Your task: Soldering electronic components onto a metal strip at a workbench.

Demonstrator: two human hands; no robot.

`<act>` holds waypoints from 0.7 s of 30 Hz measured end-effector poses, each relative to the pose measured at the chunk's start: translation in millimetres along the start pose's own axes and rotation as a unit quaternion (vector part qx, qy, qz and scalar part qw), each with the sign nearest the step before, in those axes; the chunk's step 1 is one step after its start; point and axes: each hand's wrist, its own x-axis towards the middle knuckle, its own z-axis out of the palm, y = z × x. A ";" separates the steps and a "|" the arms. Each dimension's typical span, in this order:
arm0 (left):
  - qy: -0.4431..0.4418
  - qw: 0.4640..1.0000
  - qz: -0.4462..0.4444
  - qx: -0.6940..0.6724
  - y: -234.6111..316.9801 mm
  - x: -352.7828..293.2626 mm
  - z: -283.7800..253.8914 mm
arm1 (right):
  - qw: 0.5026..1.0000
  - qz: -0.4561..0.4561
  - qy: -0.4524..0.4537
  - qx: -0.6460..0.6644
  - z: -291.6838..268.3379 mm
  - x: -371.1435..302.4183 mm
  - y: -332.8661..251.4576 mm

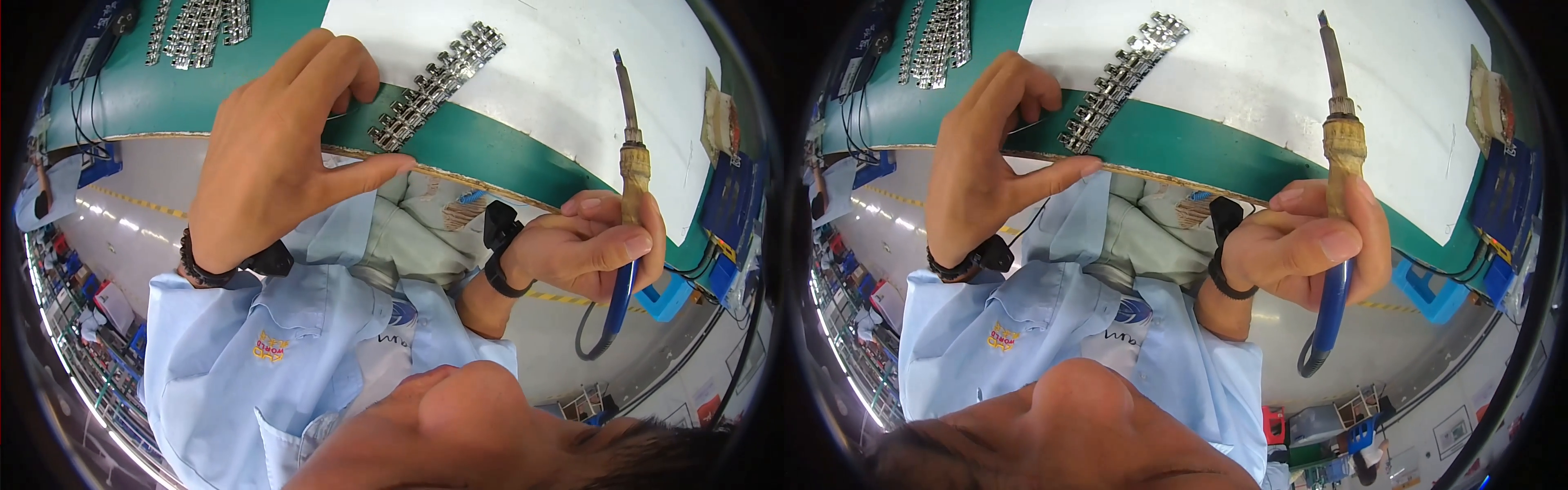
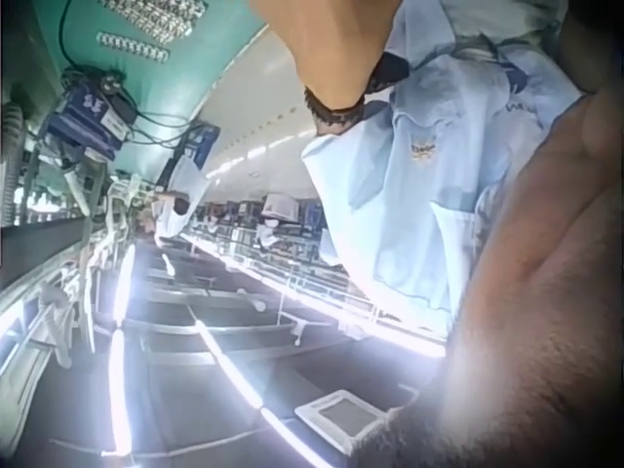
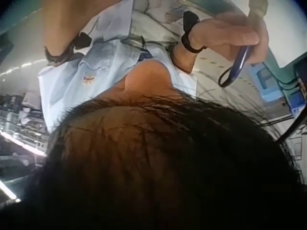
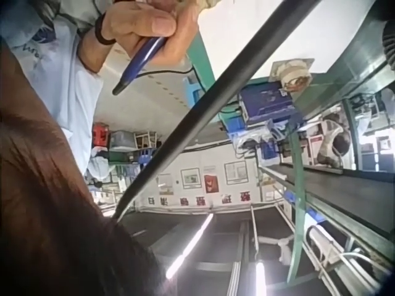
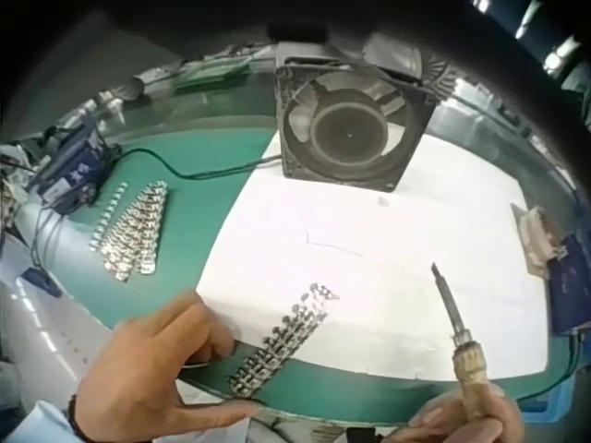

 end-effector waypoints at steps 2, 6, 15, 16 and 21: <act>0.003 0.999 -0.007 -0.052 -4.8 -4.2 2.3 | 1.000 0.003 0.005 0.004 0.6 -1.1 -0.4; 0.034 0.998 0.007 -0.060 -11.9 -3.7 3.7 | 1.000 0.004 0.012 -0.004 2.2 -2.2 -1.5; 0.106 0.992 0.062 -0.036 -23.5 2.0 5.9 | 1.000 0.022 0.010 -0.009 4.1 -4.5 -8.6; 0.114 0.991 0.066 -0.039 -25.9 1.8 7.0 | 1.000 0.023 0.011 -0.014 4.2 -4.9 -9.2; 0.115 0.990 0.052 -0.061 -31.0 1.5 10.1 | 0.999 0.026 0.011 -0.027 3.4 -6.1 -9.3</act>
